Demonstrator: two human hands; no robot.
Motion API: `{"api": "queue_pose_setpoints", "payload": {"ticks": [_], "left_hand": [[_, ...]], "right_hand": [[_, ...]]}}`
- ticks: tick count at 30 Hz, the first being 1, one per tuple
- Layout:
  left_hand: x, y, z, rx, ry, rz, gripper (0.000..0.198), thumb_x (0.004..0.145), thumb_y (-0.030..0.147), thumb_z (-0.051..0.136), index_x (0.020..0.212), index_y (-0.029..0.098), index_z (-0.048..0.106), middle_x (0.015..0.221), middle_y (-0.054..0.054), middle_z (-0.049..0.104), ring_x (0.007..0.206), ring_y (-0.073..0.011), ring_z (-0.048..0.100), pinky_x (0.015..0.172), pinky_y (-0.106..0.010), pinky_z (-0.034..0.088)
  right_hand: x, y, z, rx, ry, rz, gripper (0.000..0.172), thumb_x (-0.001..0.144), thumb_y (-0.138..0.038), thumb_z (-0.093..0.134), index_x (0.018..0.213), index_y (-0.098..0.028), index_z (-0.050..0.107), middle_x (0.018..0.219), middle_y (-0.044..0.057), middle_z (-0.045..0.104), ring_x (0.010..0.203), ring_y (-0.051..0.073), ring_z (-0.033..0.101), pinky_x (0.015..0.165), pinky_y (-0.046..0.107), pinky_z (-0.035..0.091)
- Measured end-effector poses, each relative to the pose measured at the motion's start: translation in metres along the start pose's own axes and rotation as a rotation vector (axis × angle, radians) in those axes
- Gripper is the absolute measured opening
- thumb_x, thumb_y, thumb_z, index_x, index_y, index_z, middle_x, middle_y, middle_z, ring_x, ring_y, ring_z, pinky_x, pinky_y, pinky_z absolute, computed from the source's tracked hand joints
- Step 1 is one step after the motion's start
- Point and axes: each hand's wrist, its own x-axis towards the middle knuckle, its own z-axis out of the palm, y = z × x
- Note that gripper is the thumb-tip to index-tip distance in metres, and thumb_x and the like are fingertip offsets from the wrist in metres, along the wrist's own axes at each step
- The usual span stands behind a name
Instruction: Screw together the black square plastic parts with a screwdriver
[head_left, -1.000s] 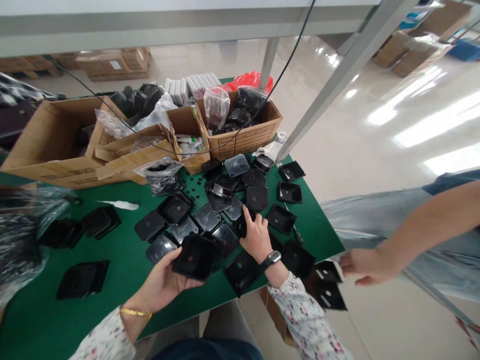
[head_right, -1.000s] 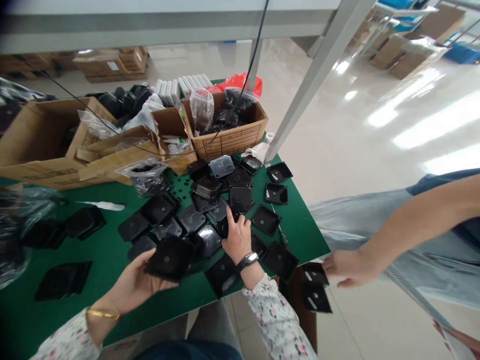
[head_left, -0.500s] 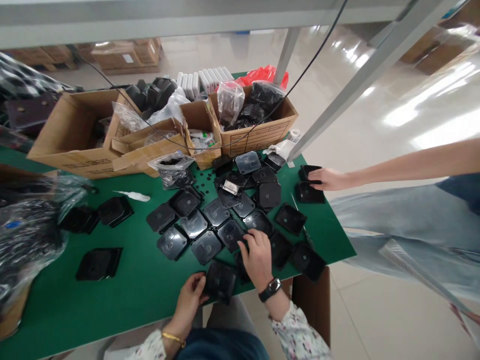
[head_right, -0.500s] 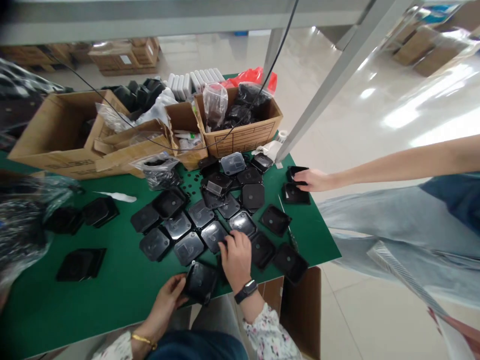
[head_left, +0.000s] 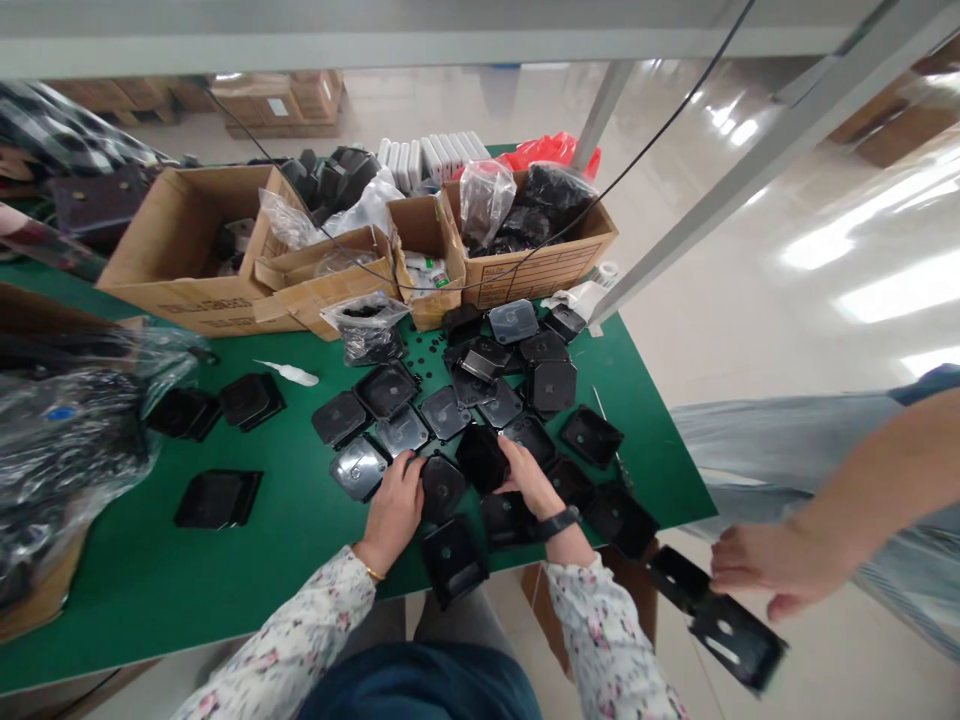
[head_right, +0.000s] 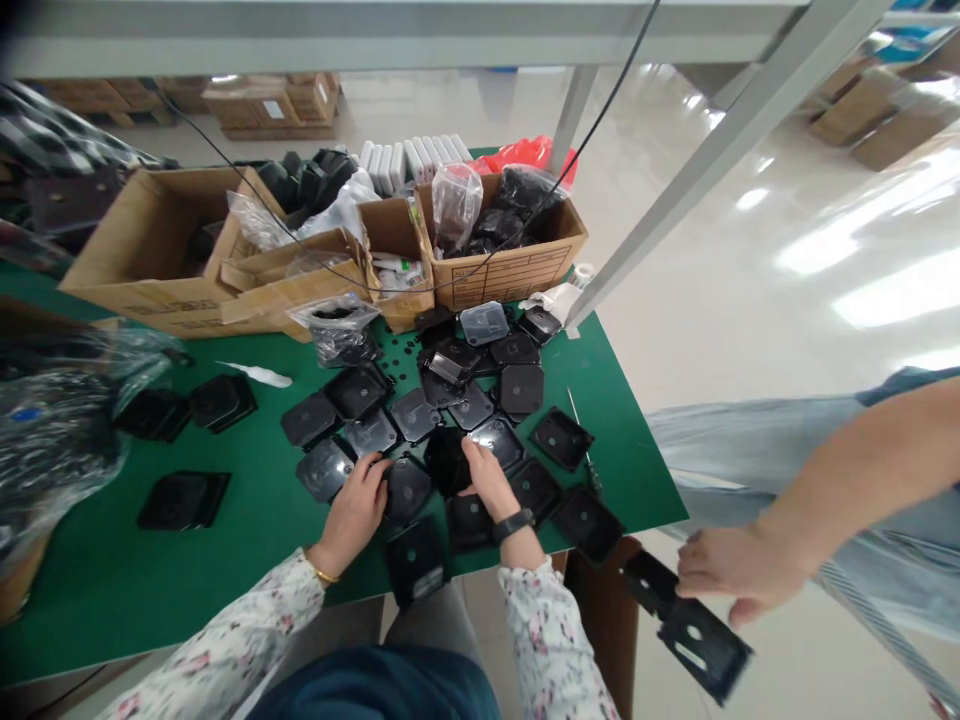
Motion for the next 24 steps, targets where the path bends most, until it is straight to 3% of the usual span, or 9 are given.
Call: {"api": "queue_pose_setpoints", "payload": {"ticks": [3, 6, 8, 10, 11, 14, 17, 20, 24], "left_hand": [[-0.002, 0.004, -0.006, 0.031, -0.028, 0.000, 0.037, 0.089, 0.030, 0.047, 0.123, 0.016, 0.048, 0.131, -0.016, 0.042, 0.116, -0.0320, 0.047, 0.097, -0.048, 0.043], [-0.006, 0.025, -0.002, 0.058, -0.075, -0.053, 0.051, 0.081, 0.036, 0.060, 0.125, 0.016, 0.046, 0.128, -0.017, 0.044, 0.114, -0.0350, 0.046, 0.093, -0.049, 0.044], [-0.007, 0.038, 0.004, 0.025, -0.085, -0.113, 0.058, 0.076, 0.031, 0.065, 0.128, 0.015, 0.043, 0.128, -0.017, 0.044, 0.114, -0.0353, 0.046, 0.092, -0.049, 0.044], [-0.006, 0.043, 0.009, -0.106, -0.078, -0.177, 0.059, 0.074, 0.024, 0.064, 0.128, 0.015, 0.044, 0.131, -0.017, 0.043, 0.118, -0.0352, 0.044, 0.097, -0.051, 0.040], [-0.005, 0.042, 0.009, -0.216, -0.071, -0.212, 0.060, 0.072, 0.022, 0.064, 0.128, 0.015, 0.045, 0.133, -0.017, 0.042, 0.121, -0.0352, 0.041, 0.101, -0.052, 0.036], [-0.002, 0.025, 0.003, -0.532, -0.081, -0.291, 0.057, 0.069, 0.026, 0.066, 0.124, 0.017, 0.052, 0.133, -0.013, 0.047, 0.126, -0.0319, 0.041, 0.108, -0.049, 0.030], [-0.005, -0.001, -0.004, -0.658, -0.141, -0.359, 0.034, 0.082, 0.038, 0.052, 0.106, 0.016, 0.063, 0.104, -0.009, 0.066, 0.098, -0.0249, 0.062, 0.090, -0.041, 0.049], [-0.015, -0.021, -0.006, -0.683, -0.122, -0.499, 0.047, 0.092, 0.042, 0.028, 0.087, 0.012, 0.064, 0.073, -0.008, 0.068, 0.065, -0.0213, 0.066, 0.063, -0.037, 0.055], [-0.033, -0.032, -0.010, -0.584, 0.049, -0.593, 0.041, 0.091, 0.042, 0.031, 0.100, 0.014, 0.059, 0.091, -0.012, 0.068, 0.084, -0.0248, 0.066, 0.072, -0.041, 0.055]], "right_hand": [[0.020, -0.004, -0.011, -0.060, 0.025, 0.056, 0.051, 0.090, -0.054, 0.039, 0.066, -0.015, 0.063, 0.055, 0.007, 0.057, 0.059, 0.023, 0.062, 0.059, 0.035, 0.051], [0.008, -0.017, -0.016, -0.127, 0.124, 0.062, 0.043, 0.088, -0.048, 0.047, 0.067, -0.015, 0.063, 0.065, 0.012, 0.061, 0.073, 0.028, 0.063, 0.073, 0.042, 0.049], [-0.027, -0.019, -0.012, -0.141, 0.260, -0.033, 0.035, 0.091, -0.042, 0.043, 0.080, -0.016, 0.065, 0.085, 0.015, 0.065, 0.089, 0.028, 0.062, 0.084, 0.044, 0.047], [-0.077, -0.011, 0.004, -0.158, 0.454, -0.284, 0.030, 0.093, -0.035, 0.040, 0.092, -0.018, 0.065, 0.102, 0.014, 0.063, 0.102, 0.026, 0.057, 0.092, 0.044, 0.044], [-0.102, -0.004, 0.015, -0.221, 0.472, -0.408, 0.024, 0.092, -0.032, 0.044, 0.097, -0.019, 0.064, 0.110, 0.014, 0.061, 0.109, 0.026, 0.054, 0.096, 0.046, 0.042], [-0.158, 0.029, 0.054, -0.556, 0.132, -0.567, 0.026, 0.087, -0.029, 0.054, 0.113, -0.027, 0.061, 0.135, 0.006, 0.051, 0.125, 0.030, 0.042, 0.105, 0.054, 0.030], [-0.165, 0.055, 0.082, -0.746, -0.046, -0.576, 0.040, 0.088, -0.036, 0.054, 0.127, -0.026, 0.052, 0.147, 0.004, 0.037, 0.133, 0.032, 0.032, 0.108, 0.059, 0.022], [-0.145, 0.060, 0.094, -0.809, -0.020, -0.500, 0.044, 0.091, -0.041, 0.049, 0.133, -0.024, 0.047, 0.152, 0.004, 0.027, 0.137, 0.032, 0.025, 0.107, 0.063, 0.016], [-0.123, 0.049, 0.095, -0.824, 0.138, -0.328, 0.042, 0.090, -0.045, 0.050, 0.125, -0.021, 0.055, 0.150, 0.009, 0.029, 0.135, 0.036, 0.026, 0.103, 0.066, 0.019]]}}
